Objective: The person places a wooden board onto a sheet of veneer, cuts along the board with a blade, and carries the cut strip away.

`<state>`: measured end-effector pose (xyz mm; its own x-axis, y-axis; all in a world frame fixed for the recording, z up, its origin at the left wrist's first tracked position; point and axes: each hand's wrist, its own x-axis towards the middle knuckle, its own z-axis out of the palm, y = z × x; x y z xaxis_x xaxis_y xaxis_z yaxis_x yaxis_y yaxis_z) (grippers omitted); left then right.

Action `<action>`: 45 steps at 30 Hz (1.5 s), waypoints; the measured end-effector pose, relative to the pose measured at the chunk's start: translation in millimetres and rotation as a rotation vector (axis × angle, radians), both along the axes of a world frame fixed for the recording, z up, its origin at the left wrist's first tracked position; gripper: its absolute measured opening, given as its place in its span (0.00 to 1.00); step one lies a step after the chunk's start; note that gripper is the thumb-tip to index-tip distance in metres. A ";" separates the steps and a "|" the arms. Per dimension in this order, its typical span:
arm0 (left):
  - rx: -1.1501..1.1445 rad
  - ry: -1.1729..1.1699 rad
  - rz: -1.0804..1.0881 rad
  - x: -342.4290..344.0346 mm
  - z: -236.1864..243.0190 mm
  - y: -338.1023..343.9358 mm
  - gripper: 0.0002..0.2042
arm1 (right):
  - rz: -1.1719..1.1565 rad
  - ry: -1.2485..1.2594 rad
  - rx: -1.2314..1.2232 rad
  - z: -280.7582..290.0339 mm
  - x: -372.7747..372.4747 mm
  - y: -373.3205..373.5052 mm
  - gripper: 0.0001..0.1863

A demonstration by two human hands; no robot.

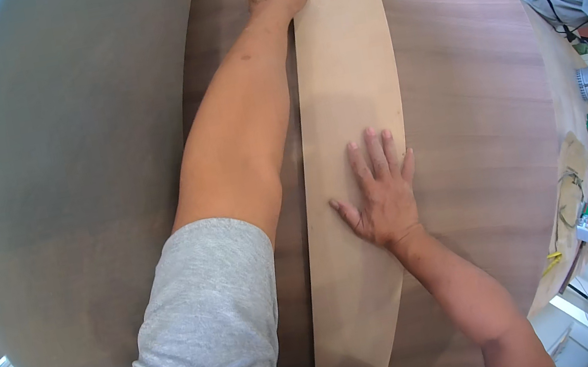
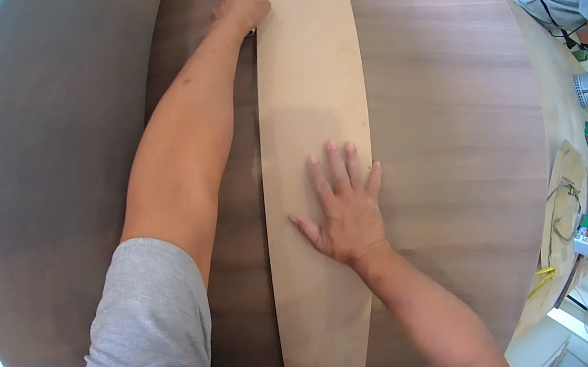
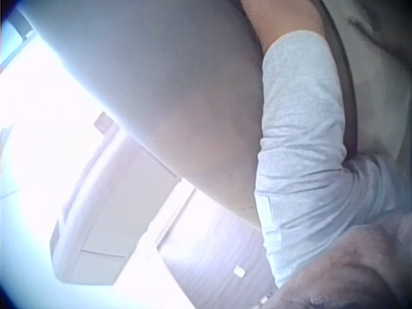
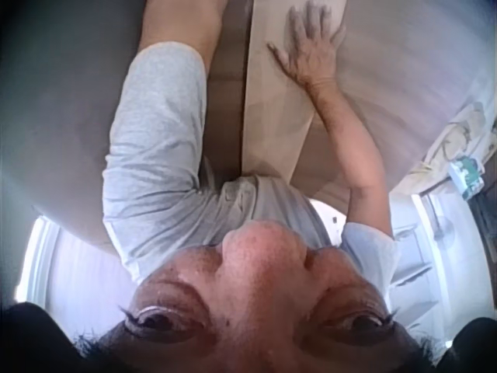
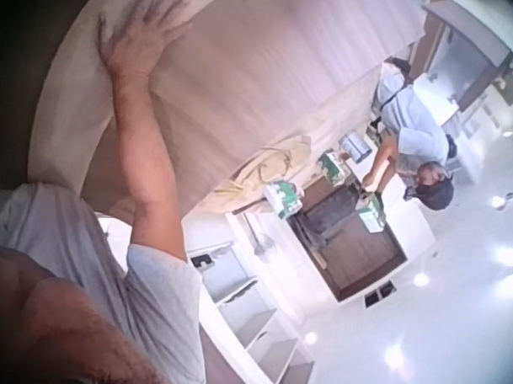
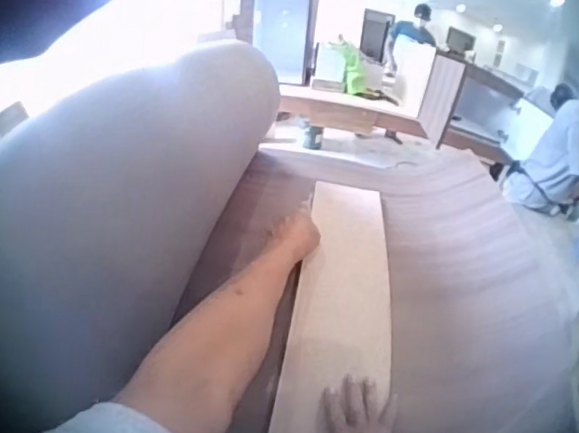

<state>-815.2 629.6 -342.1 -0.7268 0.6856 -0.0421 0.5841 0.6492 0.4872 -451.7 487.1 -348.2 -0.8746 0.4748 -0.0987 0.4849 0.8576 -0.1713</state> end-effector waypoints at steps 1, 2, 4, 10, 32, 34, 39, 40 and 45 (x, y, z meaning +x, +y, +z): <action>0.001 0.005 -0.009 7.3 0.7 -7.8 0.23 | -0.011 -0.004 0.007 0.5 0.1 -0.8 0.51; 0.002 0.013 -0.015 14.2 2.5 -16.8 0.23 | -0.001 -0.007 0.007 1.0 0.1 -1.9 0.51; 0.000 -0.025 -0.002 28.4 6.0 -40.1 0.24 | -0.022 -0.006 0.032 0.9 -0.5 -5.4 0.50; 0.003 -0.141 0.019 85.8 11.3 -109.0 0.27 | -0.008 0.053 0.106 -1.0 0.1 -13.7 0.48; 0.044 -0.123 -0.013 57.0 -2.8 -82.2 0.36 | -0.062 0.053 0.040 4.9 2.0 -11.2 0.48; 0.026 -0.184 -0.006 49.0 -1.4 -67.6 0.34 | -0.054 0.055 0.030 3.5 2.9 -10.0 0.48; -0.003 -0.170 -0.041 34.5 -0.2 -46.5 0.24 | -0.056 0.067 0.040 -4.7 5.2 -7.5 0.48; -0.001 -0.172 -0.047 35.9 -1.4 -46.7 0.24 | -0.045 0.092 0.045 -5.5 5.6 -7.7 0.48; -0.081 0.088 -0.106 53.9 -1.4 -66.0 0.25 | -0.049 0.067 0.064 -5.2 5.4 -9.6 0.48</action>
